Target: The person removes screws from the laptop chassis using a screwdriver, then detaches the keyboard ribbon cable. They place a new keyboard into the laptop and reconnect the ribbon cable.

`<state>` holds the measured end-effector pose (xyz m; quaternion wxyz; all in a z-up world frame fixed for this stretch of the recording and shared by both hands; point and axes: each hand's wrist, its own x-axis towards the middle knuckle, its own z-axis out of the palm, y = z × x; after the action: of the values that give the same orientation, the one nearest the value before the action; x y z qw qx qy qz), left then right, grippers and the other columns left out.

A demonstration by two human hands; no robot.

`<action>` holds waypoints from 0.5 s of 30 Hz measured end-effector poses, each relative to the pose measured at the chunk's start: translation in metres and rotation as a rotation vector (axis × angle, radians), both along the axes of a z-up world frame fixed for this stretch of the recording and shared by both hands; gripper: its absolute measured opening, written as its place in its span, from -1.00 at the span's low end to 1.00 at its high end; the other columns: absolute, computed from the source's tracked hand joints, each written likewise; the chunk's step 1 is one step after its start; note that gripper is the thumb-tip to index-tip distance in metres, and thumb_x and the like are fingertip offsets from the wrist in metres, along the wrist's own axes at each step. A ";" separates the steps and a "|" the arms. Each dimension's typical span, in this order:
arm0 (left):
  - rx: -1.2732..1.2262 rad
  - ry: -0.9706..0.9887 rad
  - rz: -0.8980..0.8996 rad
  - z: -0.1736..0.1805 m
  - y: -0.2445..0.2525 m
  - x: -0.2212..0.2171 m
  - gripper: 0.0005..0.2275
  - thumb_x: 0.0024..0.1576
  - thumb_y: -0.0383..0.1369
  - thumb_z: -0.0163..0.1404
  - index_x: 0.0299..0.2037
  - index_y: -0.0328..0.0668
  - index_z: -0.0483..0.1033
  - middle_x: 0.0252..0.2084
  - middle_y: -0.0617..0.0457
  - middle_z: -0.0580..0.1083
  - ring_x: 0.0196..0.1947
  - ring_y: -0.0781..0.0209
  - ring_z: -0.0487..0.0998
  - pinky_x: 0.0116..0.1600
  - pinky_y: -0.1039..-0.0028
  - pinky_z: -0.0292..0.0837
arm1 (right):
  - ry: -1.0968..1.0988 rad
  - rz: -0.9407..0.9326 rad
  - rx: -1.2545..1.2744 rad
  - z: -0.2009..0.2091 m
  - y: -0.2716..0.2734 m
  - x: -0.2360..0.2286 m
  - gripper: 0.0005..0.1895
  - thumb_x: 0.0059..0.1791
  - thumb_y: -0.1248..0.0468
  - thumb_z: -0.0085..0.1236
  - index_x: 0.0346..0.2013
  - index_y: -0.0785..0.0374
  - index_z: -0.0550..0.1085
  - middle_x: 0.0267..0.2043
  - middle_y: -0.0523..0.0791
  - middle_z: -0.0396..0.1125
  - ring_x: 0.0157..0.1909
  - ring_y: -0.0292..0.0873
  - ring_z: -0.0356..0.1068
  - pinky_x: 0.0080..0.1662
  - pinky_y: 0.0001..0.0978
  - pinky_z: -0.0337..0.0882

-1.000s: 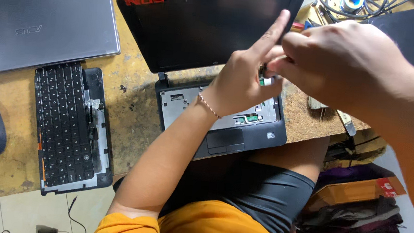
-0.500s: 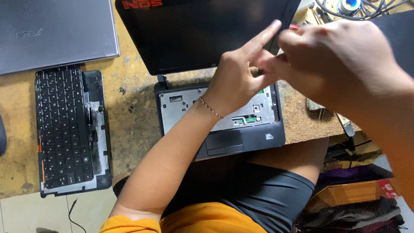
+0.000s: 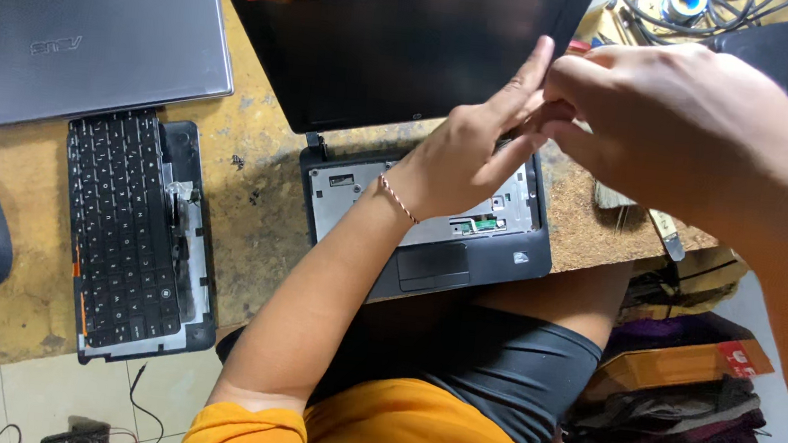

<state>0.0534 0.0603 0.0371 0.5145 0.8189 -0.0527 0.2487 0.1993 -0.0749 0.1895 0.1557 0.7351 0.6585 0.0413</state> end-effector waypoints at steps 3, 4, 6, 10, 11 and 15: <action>0.090 -0.085 0.067 -0.004 0.000 0.001 -0.22 0.52 -0.14 0.16 0.71 0.11 -0.24 0.59 -0.12 0.44 0.57 -0.03 0.60 0.63 0.26 0.62 | -0.136 0.022 0.051 -0.012 0.003 0.005 -0.41 0.33 -0.37 -0.12 -0.21 -0.07 0.57 -0.45 -0.14 0.52 -0.32 0.02 0.64 -0.32 -0.14 0.54; 0.091 -0.088 0.065 -0.008 -0.001 0.002 -0.22 0.52 -0.14 0.16 0.71 0.11 -0.24 0.59 -0.12 0.44 0.57 -0.03 0.60 0.63 0.26 0.62 | -0.139 0.020 0.052 -0.014 0.003 0.004 -0.41 0.33 -0.37 -0.12 -0.21 -0.07 0.57 -0.45 -0.14 0.52 -0.32 0.02 0.64 -0.32 -0.14 0.54; 0.105 -0.058 0.166 -0.016 -0.002 0.005 -0.21 0.41 -0.34 0.29 0.67 0.08 -0.10 0.03 0.12 0.75 -0.46 0.48 0.60 0.12 0.47 0.85 | -0.216 -0.035 0.065 -0.017 0.005 0.001 -0.34 0.33 -0.50 -0.24 -0.31 -0.24 0.55 -0.42 -0.24 0.52 -0.31 -0.04 0.65 -0.34 -0.22 0.51; 0.139 0.026 0.133 -0.019 0.002 0.004 -0.33 0.56 -0.07 -0.07 0.69 0.08 -0.28 0.37 -0.13 0.63 0.22 -0.13 0.79 0.26 0.09 0.71 | 0.051 -0.053 -0.035 0.003 0.006 -0.009 -0.55 0.10 -0.27 0.11 0.10 -0.11 0.39 -0.08 -0.17 0.57 -0.22 0.09 0.65 -0.38 0.02 0.61; 0.112 0.040 0.075 -0.017 0.002 0.002 -0.31 0.56 -0.14 -0.04 0.68 0.03 -0.32 0.48 -0.19 0.49 0.40 -0.17 0.64 0.43 0.11 0.60 | -0.008 -0.053 -0.048 -0.003 0.004 -0.005 -0.58 0.16 -0.28 0.07 0.03 -0.08 0.42 -0.21 -0.16 0.56 -0.27 0.06 0.64 -0.36 -0.04 0.57; 0.282 0.032 0.127 -0.037 0.004 0.003 -0.27 0.32 -0.58 0.16 0.62 -0.19 -0.05 0.46 -0.20 0.49 0.06 -0.02 0.78 0.16 0.22 0.74 | -0.223 0.063 0.136 -0.026 -0.006 0.007 -0.48 0.31 -0.40 -0.04 -0.23 -0.16 0.48 -0.50 -0.25 0.43 -0.41 -0.03 0.59 -0.40 -0.22 0.46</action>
<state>0.0566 0.0644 0.0001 0.3785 0.8886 -0.0272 0.2577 0.2062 -0.0813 0.1637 0.1763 0.7139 0.6554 0.1723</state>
